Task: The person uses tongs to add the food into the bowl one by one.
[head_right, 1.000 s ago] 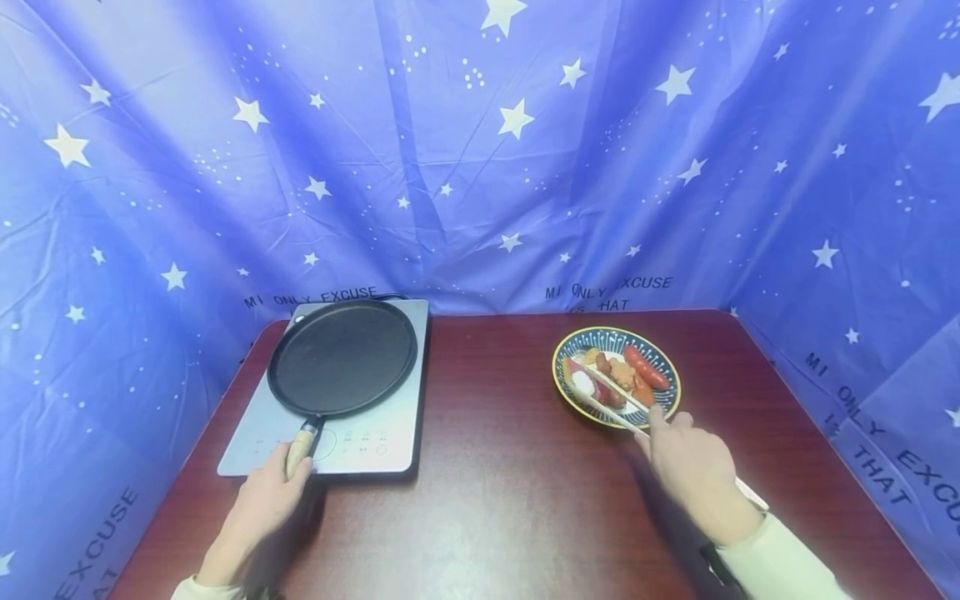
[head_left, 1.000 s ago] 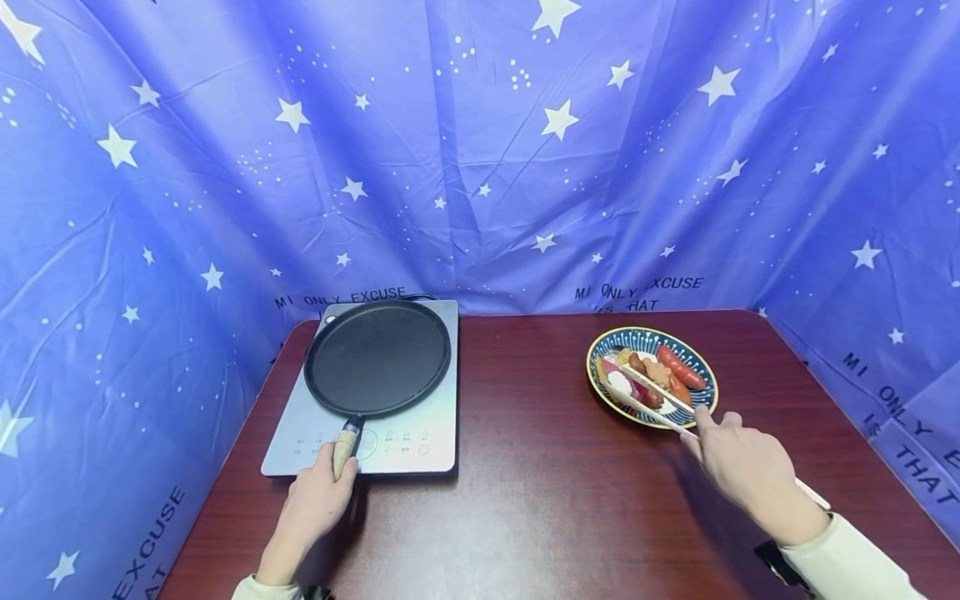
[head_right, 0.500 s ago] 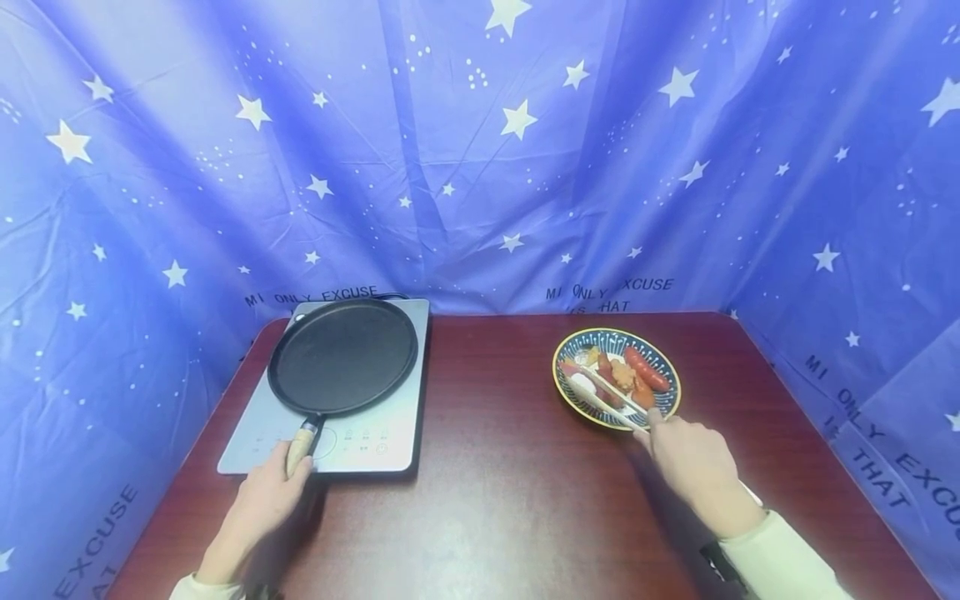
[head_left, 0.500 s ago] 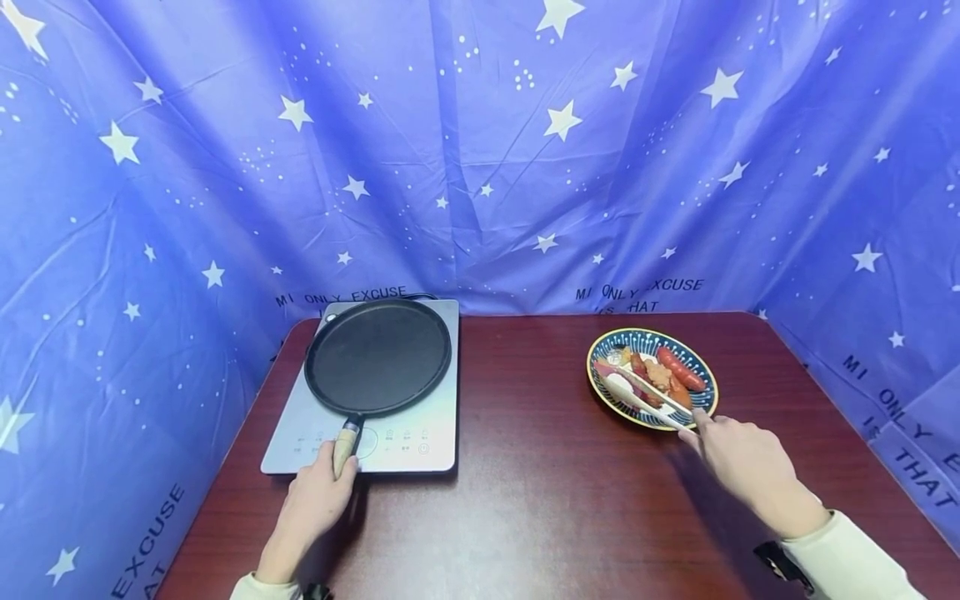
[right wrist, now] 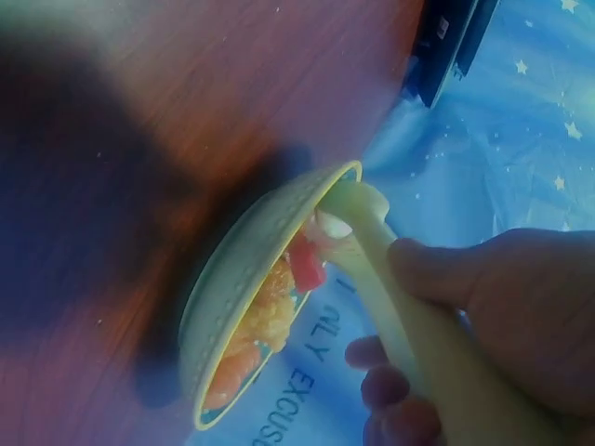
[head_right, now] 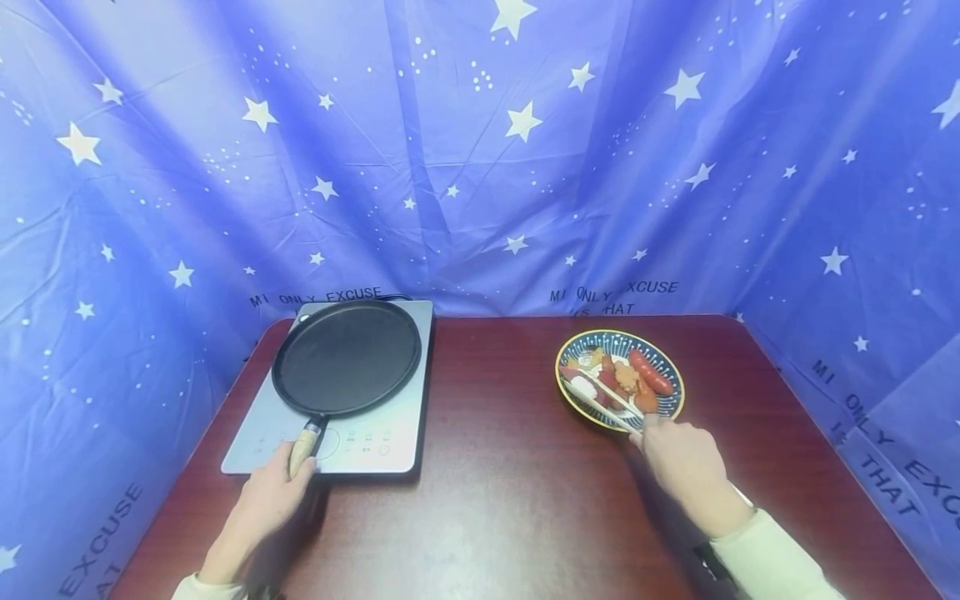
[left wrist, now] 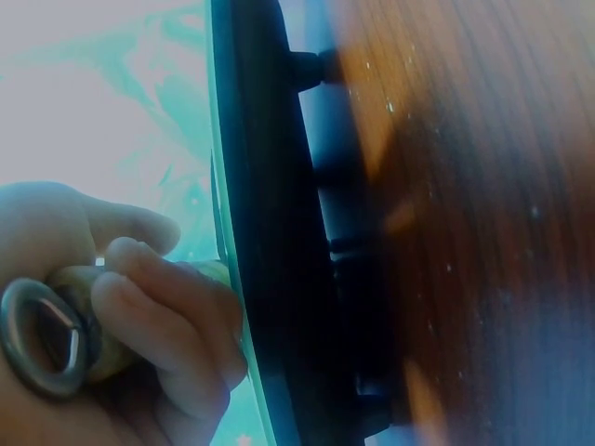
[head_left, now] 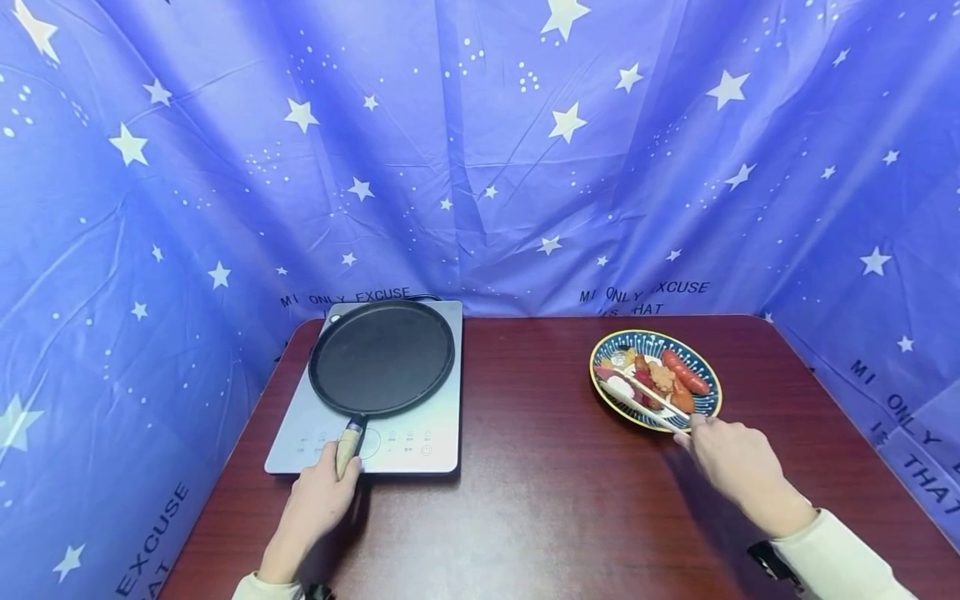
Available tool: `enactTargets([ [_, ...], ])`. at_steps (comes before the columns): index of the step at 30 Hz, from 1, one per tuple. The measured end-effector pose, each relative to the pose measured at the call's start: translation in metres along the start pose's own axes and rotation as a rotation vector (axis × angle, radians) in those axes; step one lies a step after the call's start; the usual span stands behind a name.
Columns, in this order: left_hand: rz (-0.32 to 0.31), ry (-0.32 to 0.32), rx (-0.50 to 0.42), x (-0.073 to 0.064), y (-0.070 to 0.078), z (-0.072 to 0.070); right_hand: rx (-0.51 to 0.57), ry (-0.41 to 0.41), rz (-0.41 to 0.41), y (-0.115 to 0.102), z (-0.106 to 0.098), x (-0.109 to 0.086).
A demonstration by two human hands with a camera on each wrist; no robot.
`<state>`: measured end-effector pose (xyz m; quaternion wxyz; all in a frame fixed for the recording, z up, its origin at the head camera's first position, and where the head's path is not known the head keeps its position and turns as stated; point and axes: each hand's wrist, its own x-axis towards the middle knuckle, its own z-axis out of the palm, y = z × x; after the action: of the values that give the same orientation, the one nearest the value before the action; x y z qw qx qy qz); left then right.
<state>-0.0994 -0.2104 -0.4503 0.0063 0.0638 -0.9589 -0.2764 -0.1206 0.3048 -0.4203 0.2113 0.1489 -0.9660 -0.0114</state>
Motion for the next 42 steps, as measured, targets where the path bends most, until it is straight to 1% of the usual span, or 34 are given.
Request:
enactTargets([
  [3, 0.0, 0.001, -0.002, 0.0, 0.0, 0.0, 0.043, -0.088, 0.042, 0.005, -0.002, 0.0],
  [5, -0.001, 0.0, -0.002, 0.0, 0.0, 0.0, 0.084, -0.151, 0.085, 0.01, -0.002, -0.001],
  [7, -0.001, -0.002, -0.002, 0.0, 0.001, 0.0, 0.129, -0.194, 0.114, 0.015, 0.001, -0.002],
  [9, -0.003, -0.002, -0.002, 0.0, 0.001, 0.0, 0.173, -0.22, 0.139, 0.019, 0.004, -0.003],
  [11, -0.004, -0.004, -0.003, 0.0, 0.001, 0.0, 0.211, -0.227, 0.148, 0.022, 0.008, -0.005],
  [16, -0.001, -0.006, -0.003, 0.0, 0.001, 0.0, 0.274, -0.206, 0.136, 0.027, 0.016, -0.01],
  [22, 0.0, -0.003, -0.003, -0.001, 0.001, 0.0, 0.339, -0.208, 0.15, 0.031, 0.018, -0.013],
  [24, -0.002, -0.005, -0.001, -0.001, 0.001, 0.0, 0.375, -0.227, 0.177, 0.032, 0.017, -0.012],
  [29, -0.004, -0.006, 0.004, 0.0, 0.002, -0.001, 0.553, -0.317, 0.317, 0.034, 0.016, -0.012],
  [31, -0.003, -0.005, 0.005, -0.001, 0.002, -0.001, 0.616, -0.335, 0.364, 0.033, 0.015, -0.012],
  [33, -0.002, -0.004, 0.005, -0.001, 0.003, -0.002, 0.655, -0.339, 0.385, 0.033, 0.014, -0.012],
  [36, -0.001, -0.002, 0.006, -0.001, 0.003, -0.002, 0.668, -0.339, 0.395, 0.033, 0.013, -0.011],
  [42, -0.002, -0.005, 0.004, -0.001, 0.002, -0.001, 0.726, -0.371, 0.429, 0.035, 0.016, -0.01],
])
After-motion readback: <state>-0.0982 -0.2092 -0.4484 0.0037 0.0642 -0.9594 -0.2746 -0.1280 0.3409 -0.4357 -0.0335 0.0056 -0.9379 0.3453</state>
